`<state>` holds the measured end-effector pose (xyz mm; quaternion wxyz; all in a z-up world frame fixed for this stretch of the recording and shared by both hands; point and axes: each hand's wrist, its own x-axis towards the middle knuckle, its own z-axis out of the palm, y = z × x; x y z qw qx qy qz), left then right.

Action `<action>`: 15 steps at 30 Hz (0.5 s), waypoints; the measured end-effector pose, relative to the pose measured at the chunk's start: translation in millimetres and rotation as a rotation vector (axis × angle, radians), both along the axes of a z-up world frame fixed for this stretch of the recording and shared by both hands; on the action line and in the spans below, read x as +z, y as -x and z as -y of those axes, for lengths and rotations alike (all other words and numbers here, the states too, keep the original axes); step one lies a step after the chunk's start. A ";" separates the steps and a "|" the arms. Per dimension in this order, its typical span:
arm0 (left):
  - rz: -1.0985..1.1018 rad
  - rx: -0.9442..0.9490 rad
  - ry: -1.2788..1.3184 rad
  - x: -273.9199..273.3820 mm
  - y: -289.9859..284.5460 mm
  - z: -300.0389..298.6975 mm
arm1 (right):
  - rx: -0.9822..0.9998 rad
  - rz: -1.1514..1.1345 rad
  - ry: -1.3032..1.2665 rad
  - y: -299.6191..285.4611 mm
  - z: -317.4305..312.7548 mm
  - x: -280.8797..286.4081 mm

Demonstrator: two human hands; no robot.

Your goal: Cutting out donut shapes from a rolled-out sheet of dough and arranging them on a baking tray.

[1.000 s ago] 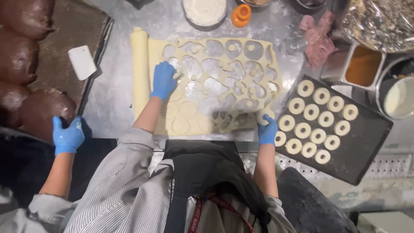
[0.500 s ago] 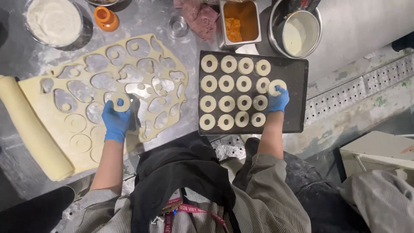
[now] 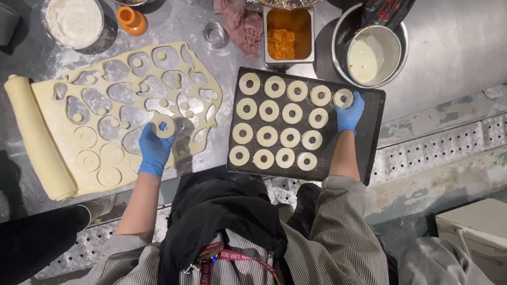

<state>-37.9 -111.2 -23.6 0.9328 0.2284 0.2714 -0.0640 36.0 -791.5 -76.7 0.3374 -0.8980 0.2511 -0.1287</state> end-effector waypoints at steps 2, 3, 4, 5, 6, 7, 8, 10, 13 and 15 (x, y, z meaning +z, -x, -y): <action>-0.007 -0.038 -0.034 -6.3 -9.1 21.7 | -0.023 0.062 0.052 7.0 -7.8 -3.5; -0.015 -0.076 -0.063 -9.4 -14.4 31.7 | -0.046 0.122 0.109 11.2 -12.3 -4.9; -0.013 -0.079 -0.064 -8.3 -20.6 58.9 | -0.048 0.124 0.109 14.6 -34.3 1.3; -0.006 -0.173 -0.120 -7.2 -26.6 85.2 | -0.083 0.234 -0.003 17.8 -57.1 7.6; 0.002 -0.265 -0.175 -6.4 -32.8 112.4 | -0.114 0.344 -0.114 19.7 -79.1 14.4; 0.005 -0.265 -0.174 -18.3 -40.9 149.2 | -0.113 0.347 -0.113 20.8 -110.2 27.0; 0.102 -0.432 -0.316 -30.0 -44.0 186.0 | 0.006 0.271 -0.545 26.0 -141.4 39.5; 0.198 -0.599 -0.456 -17.8 -50.3 245.8 | 0.125 0.178 -0.973 36.5 -179.2 49.9; 0.029 -0.669 -0.095 49.0 -61.9 296.3 | 0.207 0.149 -1.516 44.3 -176.0 48.4; 0.371 -0.778 -0.561 85.3 -64.5 299.2 | -0.029 0.232 -1.518 47.0 -149.6 50.7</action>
